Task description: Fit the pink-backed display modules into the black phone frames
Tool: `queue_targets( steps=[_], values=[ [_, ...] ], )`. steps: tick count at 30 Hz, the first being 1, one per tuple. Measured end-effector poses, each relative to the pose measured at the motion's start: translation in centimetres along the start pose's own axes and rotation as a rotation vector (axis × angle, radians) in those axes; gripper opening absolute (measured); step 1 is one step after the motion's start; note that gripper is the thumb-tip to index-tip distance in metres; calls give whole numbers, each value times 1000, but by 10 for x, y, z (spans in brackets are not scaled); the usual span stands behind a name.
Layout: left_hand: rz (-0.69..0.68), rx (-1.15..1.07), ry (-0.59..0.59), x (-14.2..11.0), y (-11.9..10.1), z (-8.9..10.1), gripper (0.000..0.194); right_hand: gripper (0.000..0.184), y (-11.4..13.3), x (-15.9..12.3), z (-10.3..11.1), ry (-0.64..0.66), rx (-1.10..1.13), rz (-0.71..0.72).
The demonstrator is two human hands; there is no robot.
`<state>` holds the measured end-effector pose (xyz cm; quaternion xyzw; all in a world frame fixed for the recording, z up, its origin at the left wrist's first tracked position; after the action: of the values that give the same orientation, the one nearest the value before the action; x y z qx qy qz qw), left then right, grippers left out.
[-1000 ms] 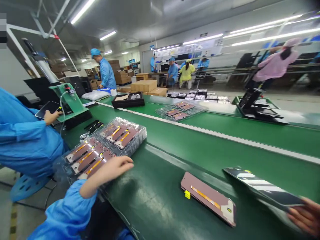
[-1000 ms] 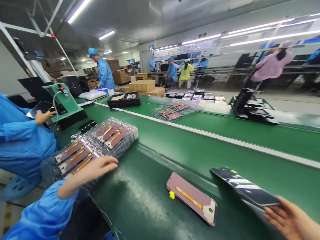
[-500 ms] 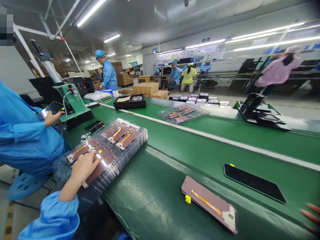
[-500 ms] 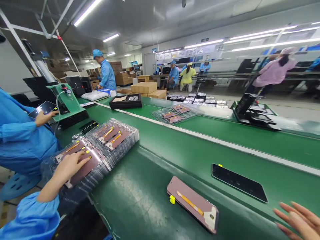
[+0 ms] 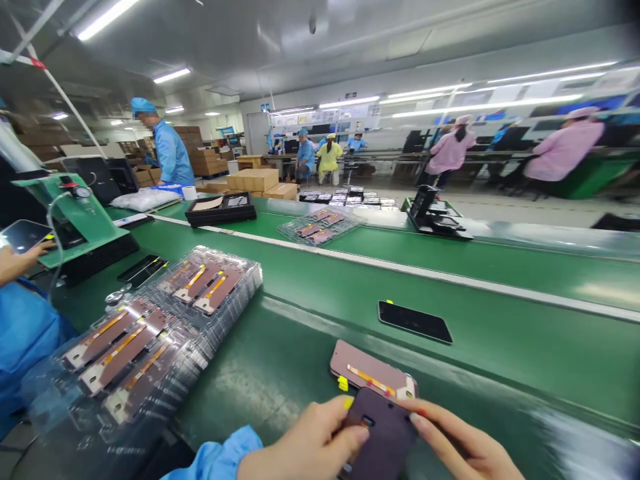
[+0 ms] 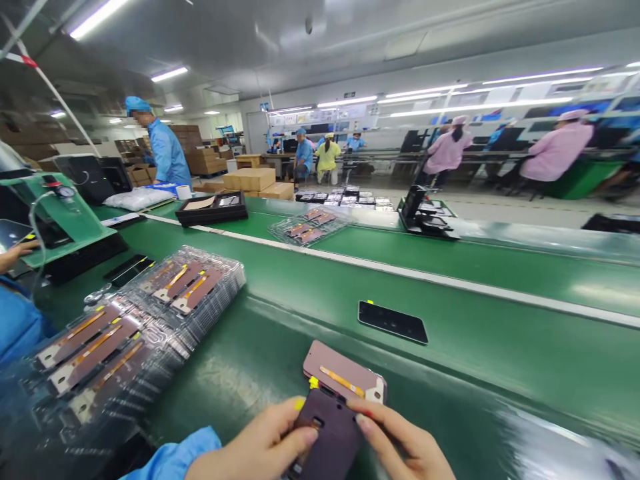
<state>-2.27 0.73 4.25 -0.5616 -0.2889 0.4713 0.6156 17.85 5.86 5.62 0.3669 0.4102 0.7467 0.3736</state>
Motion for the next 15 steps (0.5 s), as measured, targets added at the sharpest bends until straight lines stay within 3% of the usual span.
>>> queue_targets(
  steps=[5, 8, 11, 13, 15],
  values=[
    [6, -227, 15, 21, 27, -32, 36, 24, -1, -14, 12, -243, -345, 185],
    [21, -278, -46, 28, 31, -34, 39, 20, 6, -27, 3, -366, -671, 470],
    [-4, -333, -104, 37, 27, -27, 42, 27, 23, -37, -18, -364, -817, 689],
    [-28, -346, -100, 43, 22, -22, 46, 22, 32, -37, -26, -312, -727, 687],
    [-27, -346, -43, 47, 20, -21, 50, 17, 34, -30, -27, -300, -573, 547]
  ],
)
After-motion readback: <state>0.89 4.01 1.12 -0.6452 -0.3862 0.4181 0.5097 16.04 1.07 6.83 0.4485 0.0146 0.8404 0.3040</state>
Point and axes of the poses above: each hand's wrist, its own x-axis towards the middle knuckle, its own z-axis out of the back of the hand, y = z × x, the point moved 4 cm from there along x, towards the middle knuckle, and after that the axes turned 6 degrees about y, right-handed, at the moved point
